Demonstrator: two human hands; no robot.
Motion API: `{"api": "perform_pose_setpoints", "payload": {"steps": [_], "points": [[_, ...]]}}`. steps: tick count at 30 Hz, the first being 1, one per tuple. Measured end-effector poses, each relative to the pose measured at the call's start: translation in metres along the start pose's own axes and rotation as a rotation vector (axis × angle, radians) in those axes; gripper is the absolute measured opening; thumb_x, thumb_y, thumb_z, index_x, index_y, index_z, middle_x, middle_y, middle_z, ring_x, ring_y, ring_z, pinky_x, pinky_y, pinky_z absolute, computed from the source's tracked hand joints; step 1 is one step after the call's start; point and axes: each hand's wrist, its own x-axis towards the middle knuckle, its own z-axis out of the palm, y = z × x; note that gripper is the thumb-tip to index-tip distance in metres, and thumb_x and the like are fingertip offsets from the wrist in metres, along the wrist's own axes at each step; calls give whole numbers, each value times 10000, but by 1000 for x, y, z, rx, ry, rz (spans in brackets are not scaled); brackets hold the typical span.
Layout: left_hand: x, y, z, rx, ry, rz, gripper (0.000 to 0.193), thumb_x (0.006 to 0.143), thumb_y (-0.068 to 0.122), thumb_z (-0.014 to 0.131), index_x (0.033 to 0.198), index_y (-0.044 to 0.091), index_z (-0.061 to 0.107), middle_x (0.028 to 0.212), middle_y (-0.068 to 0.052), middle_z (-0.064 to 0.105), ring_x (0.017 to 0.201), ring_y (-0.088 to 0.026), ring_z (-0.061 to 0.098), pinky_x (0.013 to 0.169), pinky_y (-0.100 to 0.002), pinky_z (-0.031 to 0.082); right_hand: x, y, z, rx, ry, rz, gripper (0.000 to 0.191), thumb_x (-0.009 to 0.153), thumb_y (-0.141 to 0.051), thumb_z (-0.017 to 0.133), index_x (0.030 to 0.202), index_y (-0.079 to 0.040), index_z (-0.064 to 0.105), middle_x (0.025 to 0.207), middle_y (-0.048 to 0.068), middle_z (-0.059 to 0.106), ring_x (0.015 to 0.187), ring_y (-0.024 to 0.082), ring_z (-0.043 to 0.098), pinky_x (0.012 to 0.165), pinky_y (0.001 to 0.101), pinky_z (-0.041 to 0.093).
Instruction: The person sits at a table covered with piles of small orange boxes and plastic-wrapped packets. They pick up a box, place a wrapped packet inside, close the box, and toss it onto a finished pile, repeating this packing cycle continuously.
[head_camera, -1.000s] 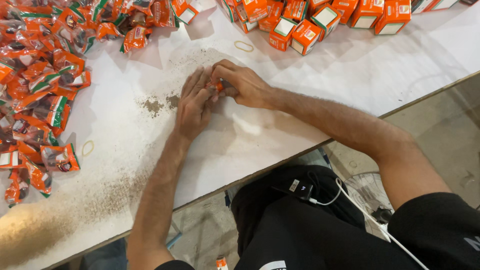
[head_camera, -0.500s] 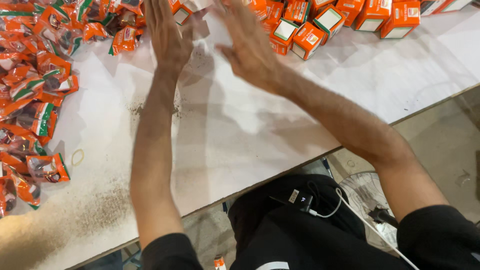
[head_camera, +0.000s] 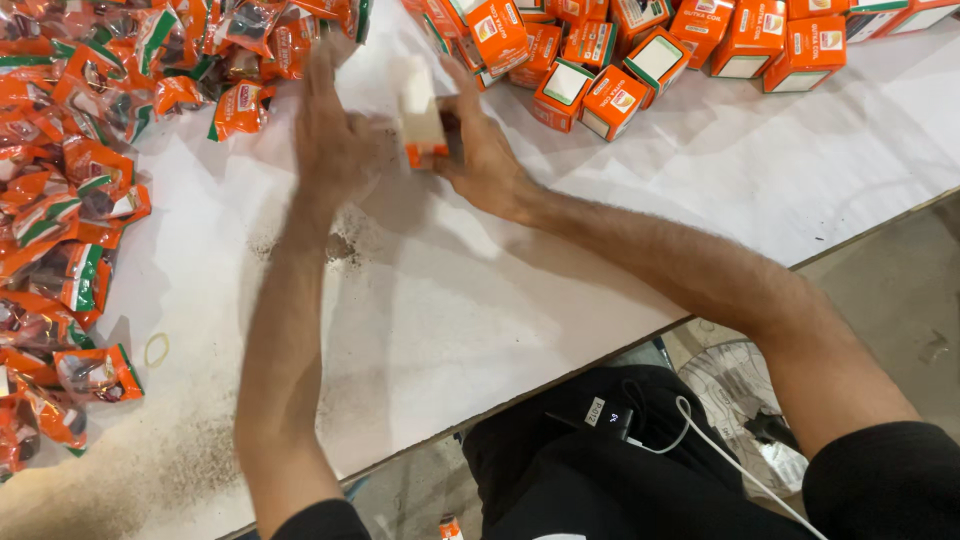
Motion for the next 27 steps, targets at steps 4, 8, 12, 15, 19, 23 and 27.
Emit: {"api": "perform_pose_setpoints", "payload": {"steps": [4,8,12,15,19,23,27], "points": [[47,-61,2,680,-83,69,745,774,179,781,1433,-13,491,1406,-232,554,1212,-367,544,994,-499,424,-3,-20,-3,-203,-143,-22,857,805,-37,828,1501,-51,329,1301,157,650,1213,357,645,989,427,537],[60,-60,2,498,-301,-51,551,860,343,843,1245,38,591,1180,-215,636,1157,-389,540,1009,-485,441,-7,-31,-16,-341,-227,-143,737,863,-91,854,1469,-60,435,1298,183,638,1200,392,630,979,461,526],[16,-16,-15,393,-213,30,557,841,47,719,1381,42,585,1134,-184,672,1137,-344,600,977,-444,488,-5,-34,-28,-353,-274,-179,632,797,-124,846,1357,-49,565,1215,162,659,1138,375,641,942,448,526],[-39,34,-33,-414,171,-294,369,960,59,674,1313,43,569,1190,-164,657,1087,-257,687,933,-366,604,-3,-37,-29,-391,-245,-240,580,713,-175,905,1218,-27,662,1139,161,665,1067,385,638,894,453,517],[-92,96,-32,-452,543,70,391,1024,9,686,1355,32,480,1318,-213,580,1246,-336,616,1072,-450,533,-6,-43,-22,-358,-337,-109,544,755,-258,943,1180,-33,687,1063,137,668,977,362,660,818,453,521],[-97,114,-29,-115,307,197,394,1015,95,741,1354,45,548,1302,-163,621,1301,-369,597,1139,-504,488,-10,-49,-18,-325,-379,-163,528,727,-179,897,1202,-62,697,1056,124,670,980,342,668,847,440,538],[-95,115,-42,143,115,231,453,982,239,733,1356,9,622,1338,-148,571,1403,-405,453,1211,-604,335,-9,-45,-18,-367,-361,-177,485,686,-119,887,1114,-36,674,1044,144,657,1009,367,646,851,452,529]]}}
